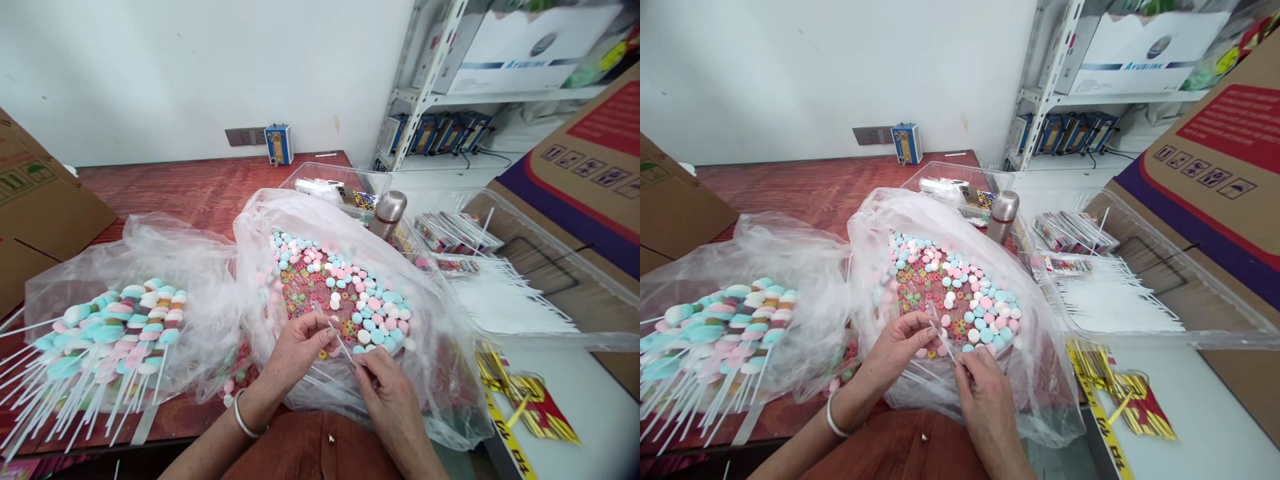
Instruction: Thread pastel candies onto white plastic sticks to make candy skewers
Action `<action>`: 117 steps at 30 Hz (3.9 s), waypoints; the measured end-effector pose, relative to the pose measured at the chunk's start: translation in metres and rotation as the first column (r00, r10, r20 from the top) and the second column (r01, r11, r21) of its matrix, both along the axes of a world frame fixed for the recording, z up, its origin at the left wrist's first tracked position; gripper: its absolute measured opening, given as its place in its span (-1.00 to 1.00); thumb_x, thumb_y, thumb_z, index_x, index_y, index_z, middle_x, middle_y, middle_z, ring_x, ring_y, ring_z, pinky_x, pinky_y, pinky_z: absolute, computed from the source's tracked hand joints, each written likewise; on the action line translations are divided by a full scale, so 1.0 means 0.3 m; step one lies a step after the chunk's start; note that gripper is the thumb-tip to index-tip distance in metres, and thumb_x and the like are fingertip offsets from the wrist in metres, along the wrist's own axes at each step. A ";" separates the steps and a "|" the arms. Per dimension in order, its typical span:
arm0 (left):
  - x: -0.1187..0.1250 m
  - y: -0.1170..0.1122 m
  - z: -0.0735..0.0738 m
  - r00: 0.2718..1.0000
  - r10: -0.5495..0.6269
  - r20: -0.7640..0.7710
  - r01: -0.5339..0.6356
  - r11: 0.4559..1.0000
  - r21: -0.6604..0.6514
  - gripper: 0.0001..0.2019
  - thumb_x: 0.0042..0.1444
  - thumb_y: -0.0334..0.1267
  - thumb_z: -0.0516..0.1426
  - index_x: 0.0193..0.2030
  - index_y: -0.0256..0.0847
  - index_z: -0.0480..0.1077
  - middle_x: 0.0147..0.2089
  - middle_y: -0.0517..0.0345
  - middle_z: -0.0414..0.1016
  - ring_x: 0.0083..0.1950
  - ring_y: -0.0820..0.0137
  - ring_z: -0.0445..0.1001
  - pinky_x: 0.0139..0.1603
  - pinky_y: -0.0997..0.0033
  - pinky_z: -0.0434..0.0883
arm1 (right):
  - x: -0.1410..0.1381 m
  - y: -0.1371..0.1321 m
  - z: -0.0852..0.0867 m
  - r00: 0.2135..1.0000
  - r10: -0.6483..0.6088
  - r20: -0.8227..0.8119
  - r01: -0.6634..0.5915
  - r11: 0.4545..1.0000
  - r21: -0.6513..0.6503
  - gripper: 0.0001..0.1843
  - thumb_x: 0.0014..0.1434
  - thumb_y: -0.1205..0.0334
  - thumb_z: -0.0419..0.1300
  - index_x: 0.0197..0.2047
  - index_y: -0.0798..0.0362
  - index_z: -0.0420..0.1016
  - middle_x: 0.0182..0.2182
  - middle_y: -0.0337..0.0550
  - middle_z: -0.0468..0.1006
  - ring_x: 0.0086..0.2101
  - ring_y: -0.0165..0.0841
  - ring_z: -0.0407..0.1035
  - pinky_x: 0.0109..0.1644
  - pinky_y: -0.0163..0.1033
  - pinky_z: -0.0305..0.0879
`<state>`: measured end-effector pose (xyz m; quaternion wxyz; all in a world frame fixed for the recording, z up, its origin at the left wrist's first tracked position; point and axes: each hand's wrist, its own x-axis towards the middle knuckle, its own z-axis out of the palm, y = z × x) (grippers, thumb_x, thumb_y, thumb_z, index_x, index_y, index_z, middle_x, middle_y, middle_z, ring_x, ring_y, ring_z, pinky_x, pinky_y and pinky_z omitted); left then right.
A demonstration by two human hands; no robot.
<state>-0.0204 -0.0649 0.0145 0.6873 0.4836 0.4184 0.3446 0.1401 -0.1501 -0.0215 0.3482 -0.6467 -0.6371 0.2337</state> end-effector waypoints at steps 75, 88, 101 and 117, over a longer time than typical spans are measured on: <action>0.079 0.125 -0.091 0.966 0.072 -0.250 -0.056 0.996 0.073 -0.73 0.06 -0.15 0.21 -0.11 -0.20 0.40 -0.40 0.20 0.52 -0.50 0.48 0.44 -0.56 0.55 0.29 | 0.053 0.056 0.022 0.971 0.019 -0.237 -0.068 0.978 -0.197 -0.61 0.32 0.17 -0.10 -0.05 0.06 0.52 -0.24 -0.10 0.62 -0.26 -0.26 0.48 -0.18 -0.29 0.30; 0.113 0.107 -0.155 0.982 0.095 -0.165 -0.057 0.973 0.225 -0.82 0.01 -0.28 0.23 -0.22 -0.24 0.39 -0.32 0.13 0.54 -0.26 0.39 0.52 -0.25 0.43 0.44 | 0.021 0.062 0.025 0.981 -0.087 -0.174 0.034 0.958 -0.286 -0.69 0.23 0.13 -0.11 -0.47 0.01 0.30 -0.59 -0.24 0.40 -0.51 -0.34 0.26 -0.42 -0.31 0.10; 0.120 0.044 -0.161 0.963 0.117 -0.241 -0.015 0.922 0.387 -0.86 0.07 -0.38 0.16 -0.21 -0.24 0.47 -0.25 0.12 0.50 -0.29 0.43 0.49 -0.30 0.47 0.44 | 0.009 0.078 -0.007 0.987 -0.102 -0.122 0.068 0.964 -0.257 -0.68 0.24 0.13 -0.14 -0.38 0.04 0.35 -0.47 -0.14 0.51 -0.42 -0.30 0.37 -0.32 -0.29 0.14; 0.068 0.189 -0.151 0.635 0.238 -0.735 0.507 0.589 0.629 -0.83 0.18 -0.44 0.12 -0.26 -0.18 0.54 -0.21 0.06 0.53 -0.11 0.24 0.45 -0.04 0.21 0.40 | 0.099 0.055 0.028 0.769 -0.024 0.638 0.213 0.952 -0.221 -0.73 0.32 0.38 0.05 -0.06 -0.09 0.50 -0.30 -0.19 0.52 -0.38 -0.32 0.46 -0.44 -0.27 0.01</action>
